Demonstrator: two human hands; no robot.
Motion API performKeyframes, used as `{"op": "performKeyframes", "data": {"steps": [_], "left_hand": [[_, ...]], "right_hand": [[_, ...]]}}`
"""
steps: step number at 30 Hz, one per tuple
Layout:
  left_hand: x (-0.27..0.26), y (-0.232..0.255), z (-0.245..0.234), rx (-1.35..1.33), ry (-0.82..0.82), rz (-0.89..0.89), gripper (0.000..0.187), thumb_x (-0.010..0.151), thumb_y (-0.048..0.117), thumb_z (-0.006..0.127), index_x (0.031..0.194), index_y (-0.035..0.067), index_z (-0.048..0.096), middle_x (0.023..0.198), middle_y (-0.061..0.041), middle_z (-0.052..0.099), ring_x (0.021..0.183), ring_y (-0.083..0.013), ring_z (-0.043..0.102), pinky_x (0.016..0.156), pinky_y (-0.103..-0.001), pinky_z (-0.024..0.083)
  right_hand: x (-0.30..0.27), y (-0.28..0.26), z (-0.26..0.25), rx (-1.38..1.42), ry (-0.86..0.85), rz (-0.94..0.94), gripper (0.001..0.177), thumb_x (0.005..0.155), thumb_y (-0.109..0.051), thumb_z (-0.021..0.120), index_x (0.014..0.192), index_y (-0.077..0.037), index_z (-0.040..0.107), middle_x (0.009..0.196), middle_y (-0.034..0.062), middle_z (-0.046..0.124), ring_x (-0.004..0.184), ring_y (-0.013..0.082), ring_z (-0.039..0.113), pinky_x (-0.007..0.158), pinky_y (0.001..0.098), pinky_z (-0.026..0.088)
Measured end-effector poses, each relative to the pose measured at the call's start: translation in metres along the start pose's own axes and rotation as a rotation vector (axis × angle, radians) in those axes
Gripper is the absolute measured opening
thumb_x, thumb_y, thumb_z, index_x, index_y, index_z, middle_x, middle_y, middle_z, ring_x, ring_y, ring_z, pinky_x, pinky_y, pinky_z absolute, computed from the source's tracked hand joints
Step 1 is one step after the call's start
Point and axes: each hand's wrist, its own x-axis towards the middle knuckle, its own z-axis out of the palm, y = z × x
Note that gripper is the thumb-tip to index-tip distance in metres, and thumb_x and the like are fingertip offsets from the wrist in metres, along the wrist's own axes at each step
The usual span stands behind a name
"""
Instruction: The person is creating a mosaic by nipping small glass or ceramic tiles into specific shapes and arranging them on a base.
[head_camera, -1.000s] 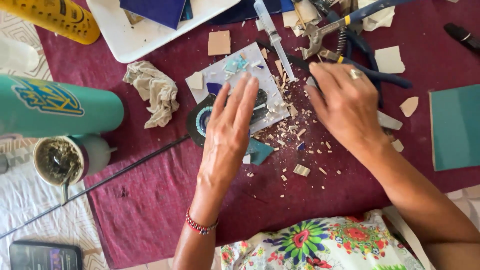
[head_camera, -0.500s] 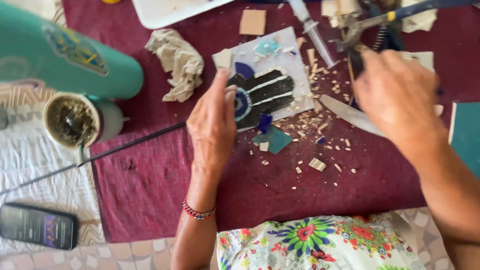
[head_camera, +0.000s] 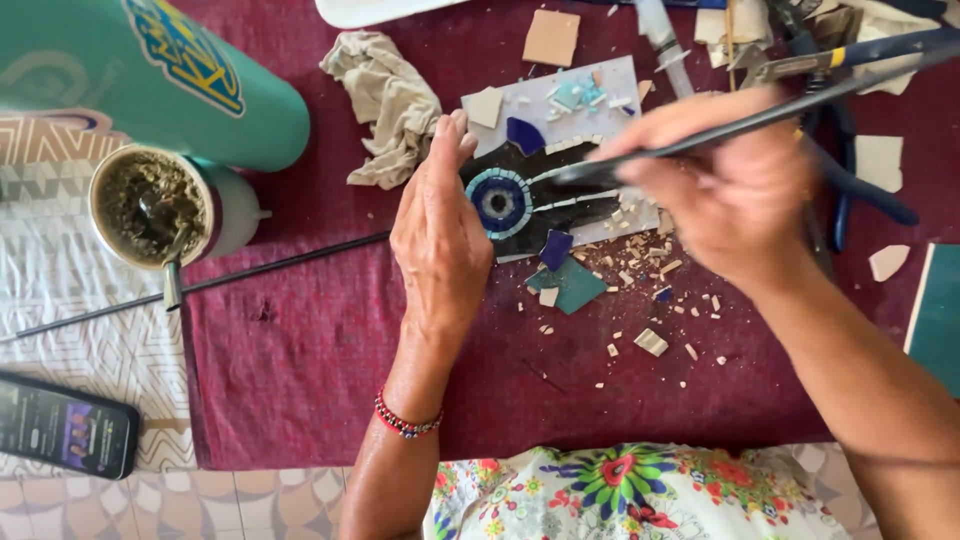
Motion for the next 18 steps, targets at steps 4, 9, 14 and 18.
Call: {"op": "performKeyframes", "data": {"steps": [4,9,14,18], "left_hand": [[0.003,0.000,-0.003,0.008,0.008,-0.016,0.045,0.110,-0.017,0.039,0.152,-0.002,0.037,0.145,-0.013,0.063,0.124,-0.0241,0.077,0.109,-0.037,0.062],[0.000,0.000,0.000,0.016,-0.046,0.012,0.043,0.108,-0.017,0.037,0.149,-0.003,0.041,0.145,-0.019,0.062,0.125,-0.0248,0.076,0.112,-0.039,0.058],[0.000,0.001,0.002,0.014,-0.044,0.029,0.047,0.106,-0.020,0.038,0.150,-0.003,0.038,0.136,-0.019,0.069,0.124,-0.0264,0.075,0.113,-0.039,0.058],[0.000,0.000,0.004,0.019,-0.048,0.037,0.049,0.103,-0.022,0.037,0.149,-0.004,0.040,0.135,-0.020,0.069,0.125,-0.0286,0.073,0.114,-0.040,0.057]], "right_hand": [[0.003,0.026,0.013,0.056,-0.240,-0.029,0.013,0.106,-0.004,0.063,0.107,0.004,0.052,0.095,0.0220,0.073,0.087,0.0297,0.078,0.073,0.0269,0.067],[-0.013,0.042,0.013,-0.084,-0.338,-0.065,0.024,0.101,0.004,0.072,0.113,0.000,0.051,0.105,0.0218,0.070,0.101,0.0312,0.075,0.090,0.0341,0.066],[-0.013,0.042,0.006,-0.136,-0.317,-0.060,0.020,0.103,0.002,0.070,0.112,0.002,0.053,0.103,0.0219,0.070,0.098,0.0309,0.074,0.088,0.0333,0.065],[-0.014,0.046,-0.006,-0.180,-0.336,-0.025,0.022,0.102,0.002,0.072,0.113,0.002,0.053,0.105,0.0227,0.071,0.096,0.0291,0.074,0.086,0.0328,0.064]]}}
